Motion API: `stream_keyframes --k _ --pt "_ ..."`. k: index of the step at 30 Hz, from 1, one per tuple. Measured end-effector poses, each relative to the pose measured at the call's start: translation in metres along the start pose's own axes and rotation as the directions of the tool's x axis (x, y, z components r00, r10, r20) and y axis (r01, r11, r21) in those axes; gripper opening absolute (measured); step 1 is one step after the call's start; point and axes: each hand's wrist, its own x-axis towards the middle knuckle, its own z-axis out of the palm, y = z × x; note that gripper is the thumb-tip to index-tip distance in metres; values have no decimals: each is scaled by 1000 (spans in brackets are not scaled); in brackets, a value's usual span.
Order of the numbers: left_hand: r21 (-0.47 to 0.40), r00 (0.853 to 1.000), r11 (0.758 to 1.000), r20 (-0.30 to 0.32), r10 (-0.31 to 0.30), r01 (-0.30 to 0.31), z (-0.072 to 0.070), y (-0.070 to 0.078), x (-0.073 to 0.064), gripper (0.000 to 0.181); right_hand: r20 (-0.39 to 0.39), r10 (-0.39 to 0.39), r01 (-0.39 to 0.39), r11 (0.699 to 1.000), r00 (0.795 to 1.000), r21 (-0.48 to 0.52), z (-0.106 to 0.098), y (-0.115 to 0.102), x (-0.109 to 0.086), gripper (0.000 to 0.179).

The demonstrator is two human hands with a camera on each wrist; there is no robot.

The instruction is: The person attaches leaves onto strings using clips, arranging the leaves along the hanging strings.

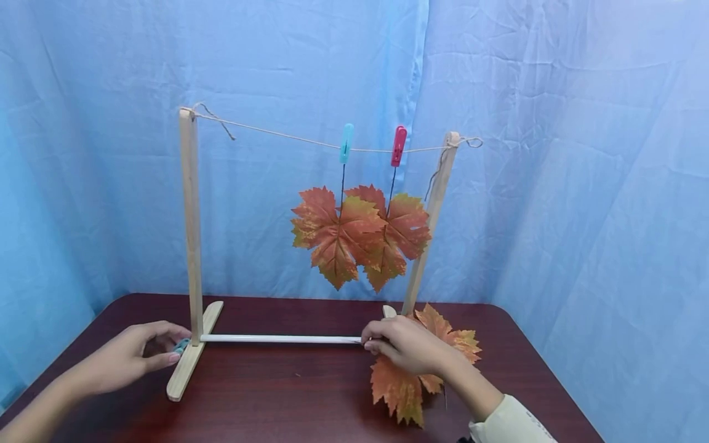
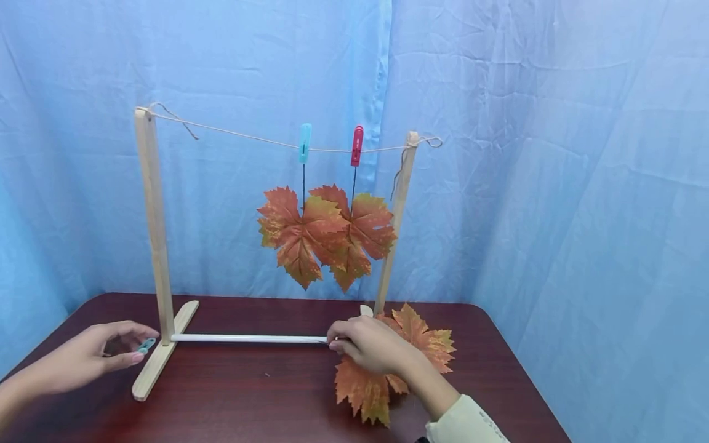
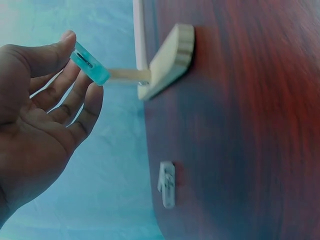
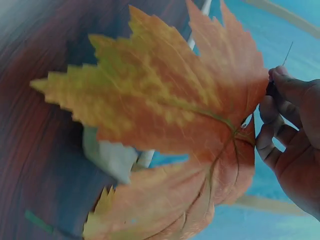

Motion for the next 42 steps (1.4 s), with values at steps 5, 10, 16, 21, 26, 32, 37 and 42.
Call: stream_keyframes --k 5,10,16,21,26,32,37,42 --pt "-31 1000 1000 1 -3 3 0 16 11 34 -27 -10 9 1000 1000 -15 2 -10 14 6" --pt "9 999 1000 -51 15 -15 2 31 21 35 -44 -11 11 1000 999 -4 2 -21 28 8" --pt "35 990 999 -142 -7 12 5 46 35 38 -94 -24 28 999 995 43 4 -31 44 11" --pt "27 977 1000 -212 6 -1 6 55 46 34 -153 -119 138 983 981 122 7 -35 59 10" --pt "23 967 1000 -253 22 -16 2 65 56 33 -189 -133 165 973 973 160 9 -41 69 11" --pt "2 961 999 -275 36 -37 -7 80 69 34 -232 -130 166 976 964 142 10 -48 81 10" --pt "-11 953 998 -296 63 -69 -15 92 81 33 -248 -93 131 981 964 144 9 -53 90 10" --pt "36 942 997 -325 80 -72 -21 103 93 33 -259 -56 97 985 964 145 7 -58 98 9"
